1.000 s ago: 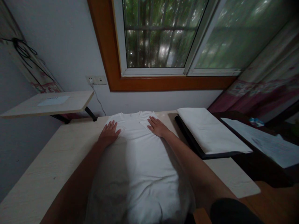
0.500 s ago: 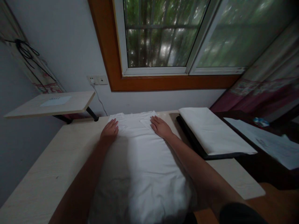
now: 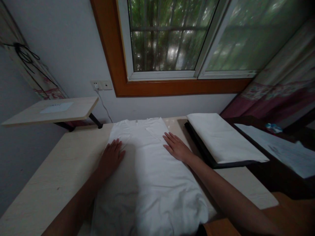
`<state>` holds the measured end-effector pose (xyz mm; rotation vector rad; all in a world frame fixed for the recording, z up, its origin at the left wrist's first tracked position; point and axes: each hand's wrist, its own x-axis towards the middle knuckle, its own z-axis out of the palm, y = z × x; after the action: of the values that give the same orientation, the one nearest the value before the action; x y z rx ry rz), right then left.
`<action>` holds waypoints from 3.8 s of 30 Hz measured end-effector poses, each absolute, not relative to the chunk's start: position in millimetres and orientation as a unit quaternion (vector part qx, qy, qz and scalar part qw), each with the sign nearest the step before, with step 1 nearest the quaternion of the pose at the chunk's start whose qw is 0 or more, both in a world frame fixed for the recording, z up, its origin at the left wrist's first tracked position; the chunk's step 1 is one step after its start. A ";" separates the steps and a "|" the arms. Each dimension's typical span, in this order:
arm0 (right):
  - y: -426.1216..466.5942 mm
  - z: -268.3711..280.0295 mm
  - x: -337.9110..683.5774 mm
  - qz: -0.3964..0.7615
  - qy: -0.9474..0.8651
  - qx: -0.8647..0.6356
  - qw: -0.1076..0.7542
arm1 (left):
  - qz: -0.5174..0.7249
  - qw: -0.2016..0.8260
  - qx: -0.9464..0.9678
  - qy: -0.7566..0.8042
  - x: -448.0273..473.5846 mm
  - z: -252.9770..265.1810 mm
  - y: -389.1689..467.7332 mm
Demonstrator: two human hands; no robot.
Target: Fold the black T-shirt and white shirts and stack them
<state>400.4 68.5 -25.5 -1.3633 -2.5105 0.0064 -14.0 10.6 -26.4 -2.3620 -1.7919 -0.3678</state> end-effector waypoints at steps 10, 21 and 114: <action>100.9 -24.5 397.8 -0.016 -0.865 -0.487 0.121 | -0.104 0.067 -0.796 -0.593 -18.9 -25.9 47.5; 139.1 -22.2 397.4 -0.006 -0.864 -0.492 0.107 | -0.095 0.061 -0.801 -0.588 -28.8 -23.7 83.2; -59.0 38.1 439.6 0.218 -0.886 -0.355 0.202 | -0.092 0.078 -0.810 -0.575 -26.1 -22.9 41.7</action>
<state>439.6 -59.0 38.1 -0.9911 -2.4742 0.6082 -26.1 41.7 -22.9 -2.4247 -1.7208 -0.2767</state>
